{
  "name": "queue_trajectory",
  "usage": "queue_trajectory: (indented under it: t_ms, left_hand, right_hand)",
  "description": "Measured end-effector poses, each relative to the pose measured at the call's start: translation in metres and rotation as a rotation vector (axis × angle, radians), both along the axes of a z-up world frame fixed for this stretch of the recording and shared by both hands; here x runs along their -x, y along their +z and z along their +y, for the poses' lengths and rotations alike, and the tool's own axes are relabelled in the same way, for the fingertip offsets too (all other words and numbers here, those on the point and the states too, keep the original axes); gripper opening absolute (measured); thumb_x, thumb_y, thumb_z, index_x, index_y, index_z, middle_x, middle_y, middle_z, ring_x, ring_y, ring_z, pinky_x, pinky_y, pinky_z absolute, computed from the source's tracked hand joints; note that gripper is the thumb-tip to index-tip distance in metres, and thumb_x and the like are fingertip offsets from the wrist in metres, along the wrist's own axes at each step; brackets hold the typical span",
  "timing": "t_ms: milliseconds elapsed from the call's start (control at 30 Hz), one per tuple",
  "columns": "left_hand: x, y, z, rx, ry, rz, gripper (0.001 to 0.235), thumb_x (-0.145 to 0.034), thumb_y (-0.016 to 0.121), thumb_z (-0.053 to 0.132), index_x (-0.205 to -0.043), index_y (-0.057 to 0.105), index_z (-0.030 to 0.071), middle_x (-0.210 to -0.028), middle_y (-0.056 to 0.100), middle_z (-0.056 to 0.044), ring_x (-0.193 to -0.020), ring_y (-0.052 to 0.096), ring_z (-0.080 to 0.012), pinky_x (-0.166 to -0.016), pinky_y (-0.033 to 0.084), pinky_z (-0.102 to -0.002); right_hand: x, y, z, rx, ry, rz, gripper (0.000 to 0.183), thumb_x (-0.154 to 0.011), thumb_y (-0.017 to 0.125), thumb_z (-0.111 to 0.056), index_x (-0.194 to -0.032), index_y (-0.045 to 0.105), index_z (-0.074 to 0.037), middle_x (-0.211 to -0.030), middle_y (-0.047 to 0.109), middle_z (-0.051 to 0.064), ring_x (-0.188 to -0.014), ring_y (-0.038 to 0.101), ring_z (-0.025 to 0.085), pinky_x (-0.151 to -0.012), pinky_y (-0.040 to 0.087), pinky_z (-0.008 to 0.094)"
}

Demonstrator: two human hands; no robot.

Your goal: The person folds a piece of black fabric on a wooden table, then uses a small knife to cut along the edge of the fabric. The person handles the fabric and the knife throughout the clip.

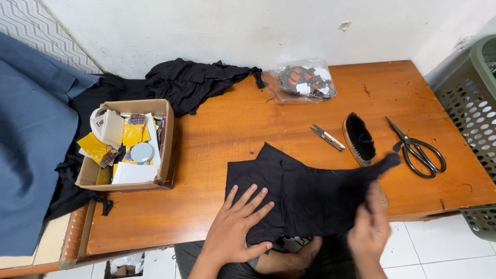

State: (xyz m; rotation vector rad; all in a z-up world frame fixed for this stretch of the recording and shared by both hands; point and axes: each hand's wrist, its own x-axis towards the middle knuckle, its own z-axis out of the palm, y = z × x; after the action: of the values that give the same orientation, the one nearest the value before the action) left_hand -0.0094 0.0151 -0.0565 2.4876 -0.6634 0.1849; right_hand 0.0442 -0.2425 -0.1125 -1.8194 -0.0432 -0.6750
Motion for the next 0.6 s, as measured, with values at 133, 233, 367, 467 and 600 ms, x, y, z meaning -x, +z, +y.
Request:
queue_trajectory:
  t_ms: [133, 233, 367, 467, 600]
  left_hand:
    - [0.002, 0.001, 0.003, 0.036, -0.005, -0.006, 0.067, -0.077, 0.042, 0.052, -0.128, 0.039, 0.007, -0.136, 0.031, -0.012, -0.128, 0.022, -0.0302, -0.102, 0.006, -0.049]
    - [0.000, 0.003, 0.005, 0.119, -0.011, 0.014, 0.068, -0.079, 0.036, 0.054, -0.117, 0.046, -0.001, -0.114, 0.050, -0.013, -0.124, 0.027, -0.0348, -0.102, 0.007, -0.050]
    - [0.000, 0.005, 0.001, 0.132, 0.059, 0.066, 0.069, -0.080, 0.037, 0.055, -0.122, 0.043, 0.000, -0.131, 0.037, -0.018, -0.126, 0.025, -0.0292, -0.101, 0.011, -0.047]
    - [-0.010, 0.010, -0.012, 0.085, 0.192, 0.016, 0.064, -0.080, 0.044, 0.049, -0.122, 0.044, 0.001, -0.131, 0.038, -0.016, -0.122, 0.032, -0.0293, -0.099, 0.018, -0.046]
    - [-0.031, 0.018, -0.030, 0.015, 0.388, -0.081, 0.068, -0.082, 0.048, 0.038, -0.130, 0.026, -0.004, -0.137, 0.026, -0.020, -0.128, 0.024, -0.0299, -0.102, 0.018, -0.043]
  right_hand:
    - [-0.017, 0.032, 0.010, 0.946, 0.933, -0.102, 0.049, -0.073, 0.042, -0.003, -0.115, 0.056, -0.024, -0.130, 0.045, 0.000, -0.090, 0.048, 0.026, -0.092, 0.027, 0.044]
    - [-0.019, 0.037, 0.016, 1.011, 1.057, 0.042, 0.057, -0.065, 0.048, -0.001, -0.118, 0.053, -0.022, -0.131, 0.043, -0.004, -0.105, 0.047, 0.029, -0.094, 0.027, 0.046]
    - [-0.011, 0.060, 0.022, 0.896, 0.956, 0.126, 0.042, -0.085, 0.038, -0.021, -0.126, 0.041, -0.015, -0.132, 0.038, 0.008, -0.121, 0.036, 0.029, -0.098, 0.026, 0.043]
    - [-0.014, 0.067, 0.023, 0.818, 0.910, 0.198, 0.050, -0.083, 0.039, -0.035, -0.129, 0.036, -0.014, -0.139, 0.027, 0.010, -0.124, 0.032, 0.030, -0.096, 0.029, 0.043]
    - [-0.030, 0.078, 0.031, 0.556, 0.869, 0.199, 0.049, -0.088, 0.027, -0.037, -0.127, 0.039, -0.009, -0.136, 0.036, 0.010, -0.123, 0.035, 0.027, -0.099, 0.027, 0.039]
